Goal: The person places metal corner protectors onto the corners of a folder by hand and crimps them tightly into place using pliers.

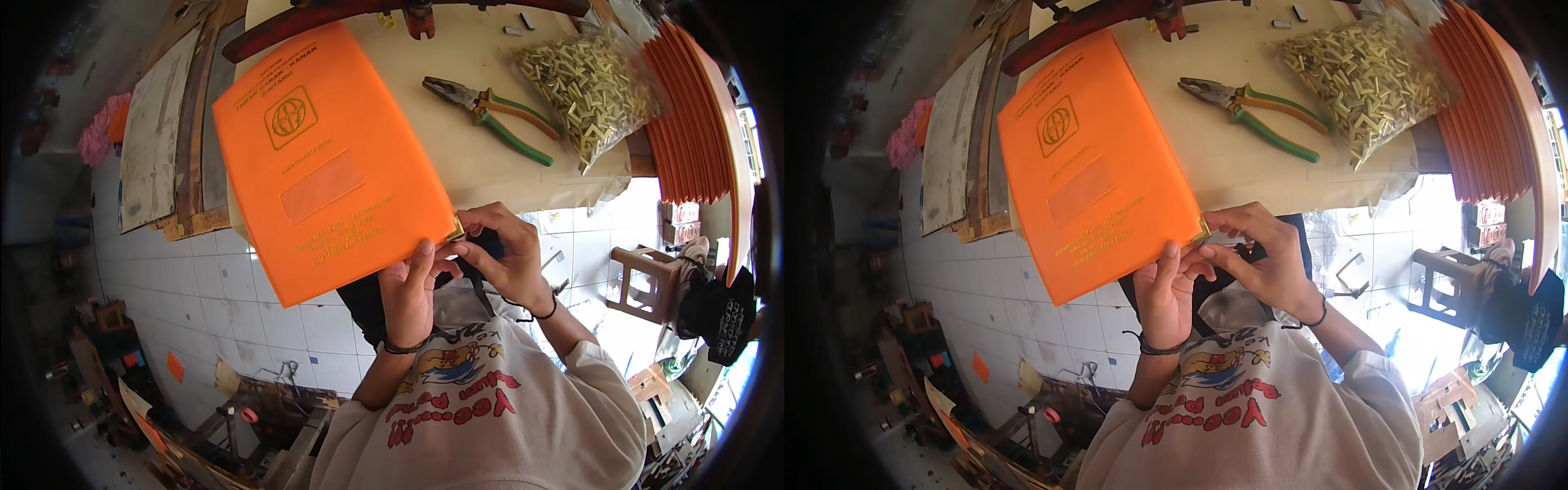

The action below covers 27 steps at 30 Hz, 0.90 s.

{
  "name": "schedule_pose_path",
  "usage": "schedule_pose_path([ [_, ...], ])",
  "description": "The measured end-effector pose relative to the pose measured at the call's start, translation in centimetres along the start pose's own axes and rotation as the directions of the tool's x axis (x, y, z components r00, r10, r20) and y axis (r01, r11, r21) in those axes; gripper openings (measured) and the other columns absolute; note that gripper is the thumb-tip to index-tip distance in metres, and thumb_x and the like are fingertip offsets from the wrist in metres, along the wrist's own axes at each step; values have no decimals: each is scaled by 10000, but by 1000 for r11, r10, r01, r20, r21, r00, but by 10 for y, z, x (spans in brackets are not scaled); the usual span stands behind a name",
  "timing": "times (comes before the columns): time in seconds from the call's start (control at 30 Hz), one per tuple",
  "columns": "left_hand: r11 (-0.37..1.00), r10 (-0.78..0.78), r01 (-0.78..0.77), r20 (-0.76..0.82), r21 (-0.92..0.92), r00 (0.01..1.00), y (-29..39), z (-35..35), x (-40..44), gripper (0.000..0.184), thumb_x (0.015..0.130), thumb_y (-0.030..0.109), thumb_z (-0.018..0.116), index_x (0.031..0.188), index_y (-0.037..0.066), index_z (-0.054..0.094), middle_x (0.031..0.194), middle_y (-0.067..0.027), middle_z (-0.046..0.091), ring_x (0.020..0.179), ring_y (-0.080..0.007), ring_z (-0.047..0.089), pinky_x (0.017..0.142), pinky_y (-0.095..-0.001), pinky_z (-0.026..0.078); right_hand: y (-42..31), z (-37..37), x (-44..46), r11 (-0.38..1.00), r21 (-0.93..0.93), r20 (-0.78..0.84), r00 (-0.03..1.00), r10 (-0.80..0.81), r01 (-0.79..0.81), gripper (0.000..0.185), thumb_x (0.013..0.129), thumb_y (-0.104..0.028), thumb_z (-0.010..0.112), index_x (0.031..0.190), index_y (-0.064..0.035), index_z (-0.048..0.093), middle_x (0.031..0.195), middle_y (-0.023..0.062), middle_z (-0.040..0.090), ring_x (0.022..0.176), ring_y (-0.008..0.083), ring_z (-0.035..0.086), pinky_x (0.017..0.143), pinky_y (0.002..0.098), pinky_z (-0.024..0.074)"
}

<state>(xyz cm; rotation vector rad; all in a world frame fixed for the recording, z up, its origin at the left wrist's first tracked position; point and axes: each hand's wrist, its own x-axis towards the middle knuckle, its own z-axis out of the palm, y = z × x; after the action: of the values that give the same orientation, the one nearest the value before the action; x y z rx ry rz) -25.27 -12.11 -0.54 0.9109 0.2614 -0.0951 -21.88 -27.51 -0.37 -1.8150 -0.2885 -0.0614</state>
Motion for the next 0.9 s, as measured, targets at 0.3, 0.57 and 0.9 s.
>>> schedule_pose_path([
  [0.3, 998, 2, -3, 25, 55, 1000, 6, 2, 1, 302, 1016, 253, 544, 1182, 3, 568, 1116, -135, 683, 976, -185, 671, 610, -266, 453, 12, 17, -7, 997, 74, -145, 989, 9, 1, 245, 814, -86, 776, 1052, -65, 723, 938, 57, 716, 762, 129, 660, 593, 242, 473],
  [0.57, 999, -4, 3, 24, 42, 1000, 6, 1, 1, 297, 1015, 246, 540, 1181, 1, 563, 1131, -146, 675, 1010, -217, 681, 615, -274, 466, 9, 17, -8, 998, 43, -166, 985, 49, -43, 206, 790, -62, 790, 983, -54, 718, 971, 66, 726, 826, 152, 673, 637, 260, 510],
  [0.9, 984, 1, 27, 159, -173, 987, 13, -8, 0, 359, 1040, 244, 469, 1258, -39, 506, 1193, -231, 635, 1047, -316, 680, 735, -340, 528, -16, -52, 79, 606, -789, -103, 951, -293, 102, 427, 852, -140, 709, 1246, -21, 593, 1288, 189, 594, 1233, 360, 531, 1035, 456, 413],
])
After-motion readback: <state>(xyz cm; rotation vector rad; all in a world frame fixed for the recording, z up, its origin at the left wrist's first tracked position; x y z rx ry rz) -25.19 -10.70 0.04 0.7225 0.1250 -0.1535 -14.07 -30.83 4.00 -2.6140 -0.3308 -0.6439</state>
